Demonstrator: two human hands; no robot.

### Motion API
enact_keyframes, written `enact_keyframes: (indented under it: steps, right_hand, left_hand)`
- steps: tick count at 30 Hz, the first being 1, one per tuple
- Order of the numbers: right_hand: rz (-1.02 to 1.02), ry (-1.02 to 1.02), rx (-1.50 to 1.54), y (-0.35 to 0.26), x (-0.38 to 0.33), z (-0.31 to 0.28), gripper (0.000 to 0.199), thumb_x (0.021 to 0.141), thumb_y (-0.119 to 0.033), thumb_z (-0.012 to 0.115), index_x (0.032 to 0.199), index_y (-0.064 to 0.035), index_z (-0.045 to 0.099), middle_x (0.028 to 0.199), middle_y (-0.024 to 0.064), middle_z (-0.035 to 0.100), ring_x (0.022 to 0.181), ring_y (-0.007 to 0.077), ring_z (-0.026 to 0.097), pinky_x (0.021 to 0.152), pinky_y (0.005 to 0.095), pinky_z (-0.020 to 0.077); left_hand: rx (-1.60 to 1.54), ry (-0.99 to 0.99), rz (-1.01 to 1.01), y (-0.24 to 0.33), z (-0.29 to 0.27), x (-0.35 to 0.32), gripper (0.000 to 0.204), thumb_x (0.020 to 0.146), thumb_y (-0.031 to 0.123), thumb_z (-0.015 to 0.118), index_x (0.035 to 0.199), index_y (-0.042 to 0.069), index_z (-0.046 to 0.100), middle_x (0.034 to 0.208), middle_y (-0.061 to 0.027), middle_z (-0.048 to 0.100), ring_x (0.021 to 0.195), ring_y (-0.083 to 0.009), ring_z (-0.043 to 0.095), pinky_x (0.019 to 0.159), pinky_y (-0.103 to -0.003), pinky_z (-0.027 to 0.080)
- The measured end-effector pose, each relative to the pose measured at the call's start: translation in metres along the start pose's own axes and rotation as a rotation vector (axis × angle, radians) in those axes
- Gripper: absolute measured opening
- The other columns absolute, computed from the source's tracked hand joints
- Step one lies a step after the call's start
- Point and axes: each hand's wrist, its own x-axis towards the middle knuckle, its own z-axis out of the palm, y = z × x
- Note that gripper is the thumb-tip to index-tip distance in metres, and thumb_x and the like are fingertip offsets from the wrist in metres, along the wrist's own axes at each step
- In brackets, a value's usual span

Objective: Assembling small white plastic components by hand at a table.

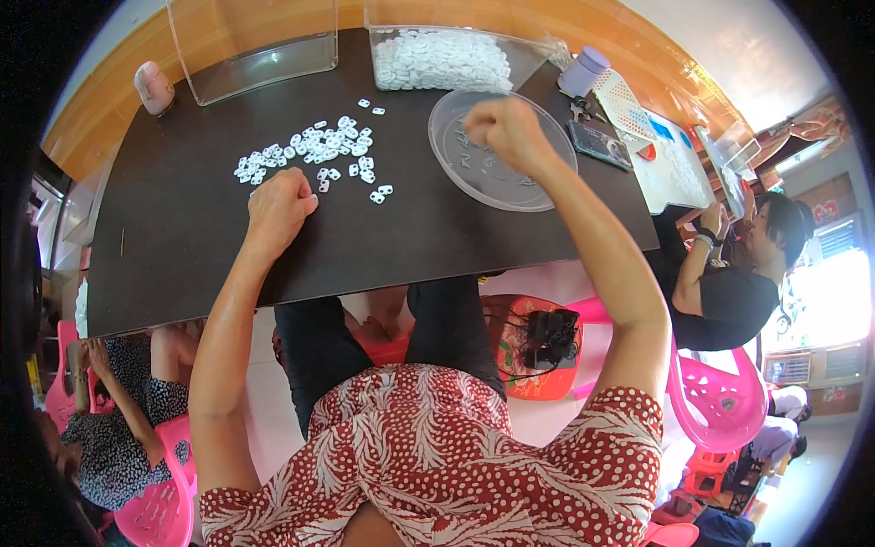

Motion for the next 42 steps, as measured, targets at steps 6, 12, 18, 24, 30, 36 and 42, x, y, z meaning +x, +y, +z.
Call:
enact_keyframes:
  steps: [6, 12, 18, 24, 30, 36, 42]
  right_hand:
    - [-0.042, -0.119, -0.215, 0.012, -0.028, 0.027, 0.019, 0.072, -0.002, 0.06, 0.089, -0.0039, 0.068, 0.083, 0.0121, 0.067, 0.075, 0.0208, 0.064, 0.068, 0.0313, 0.0476]
    - [-0.029, 0.1, -0.111, 0.029, -0.022, 0.023, 0.021, 0.072, -0.003, 0.057, 0.09, -0.0044, 0.068, 0.083, 0.0145, 0.066, 0.077, 0.0257, 0.063, 0.07, 0.033, 0.0475]
    - [-0.041, 0.074, -0.151, 0.029, -0.024, 0.03, 0.019, 0.07, -0.006, 0.061, 0.087, -0.0028, 0.067, 0.08, 0.0151, 0.065, 0.075, 0.0268, 0.063, 0.068, 0.033, 0.0472]
    - [-0.054, 0.04, -0.275, 0.026, -0.018, 0.039, 0.009, 0.067, -0.014, 0.063, 0.067, -0.0056, 0.063, 0.072, 0.0159, 0.063, 0.069, 0.036, 0.059, 0.063, 0.0426, 0.0459]
    - [-0.006, -0.034, -0.336, 0.022, -0.015, 0.041, 0.008, 0.067, -0.01, 0.057, 0.066, -0.0027, 0.06, 0.068, 0.02, 0.06, 0.067, 0.0385, 0.058, 0.062, 0.0457, 0.045]
    - [-0.086, 0.027, -0.327, 0.014, -0.024, 0.032, 0.008, 0.07, -0.008, 0.054, 0.073, -0.0029, 0.059, 0.072, 0.0203, 0.059, 0.07, 0.0395, 0.057, 0.063, 0.0452, 0.0446]
    - [0.035, 0.067, -0.118, -0.036, -0.045, 0.02, 0.006, 0.076, -0.005, 0.06, 0.078, -0.0009, 0.057, 0.067, 0.0063, 0.056, 0.062, 0.0134, 0.054, 0.059, 0.0279, 0.0431]
  left_hand:
    - [-0.163, 0.124, 0.079, 0.002, -0.002, -0.026, 0.013, 0.071, 0.006, 0.064, 0.075, 0.004, 0.053, 0.076, -0.0102, 0.056, 0.078, -0.0291, 0.056, 0.068, -0.04, 0.043]
    - [-0.393, 0.206, 0.08, 0.005, -0.003, -0.054, 0.012, 0.071, 0.002, 0.063, 0.075, 0.002, 0.051, 0.07, -0.0058, 0.05, 0.062, -0.0163, 0.051, 0.059, -0.028, 0.041]
    - [-0.56, 0.212, -0.036, 0.01, 0.002, -0.067, 0.016, 0.069, -0.002, 0.065, 0.077, 0.002, 0.052, 0.071, -0.0057, 0.052, 0.066, -0.0168, 0.054, 0.062, -0.028, 0.043]
    - [-0.656, 0.24, -0.073, 0.004, 0.007, -0.066, 0.016, 0.068, -0.003, 0.066, 0.077, 0.002, 0.053, 0.07, -0.0043, 0.051, 0.062, -0.0139, 0.052, 0.059, -0.026, 0.043]
    - [-0.72, 0.254, -0.106, 0.001, 0.008, -0.065, 0.015, 0.07, -0.002, 0.066, 0.079, 0.002, 0.055, 0.072, -0.0028, 0.053, 0.063, -0.0111, 0.052, 0.059, -0.024, 0.042]
    - [-0.812, 0.361, -0.079, -0.001, 0.007, -0.07, 0.017, 0.073, 0.0, 0.065, 0.089, 0.002, 0.063, 0.073, -0.0007, 0.054, 0.063, -0.0085, 0.051, 0.06, -0.022, 0.042]
    - [-1.146, 0.289, -0.27, 0.01, -0.006, -0.088, 0.009, 0.078, 0.005, 0.065, 0.086, 0.001, 0.065, 0.069, -0.0006, 0.059, 0.06, -0.0072, 0.052, 0.057, -0.019, 0.041]
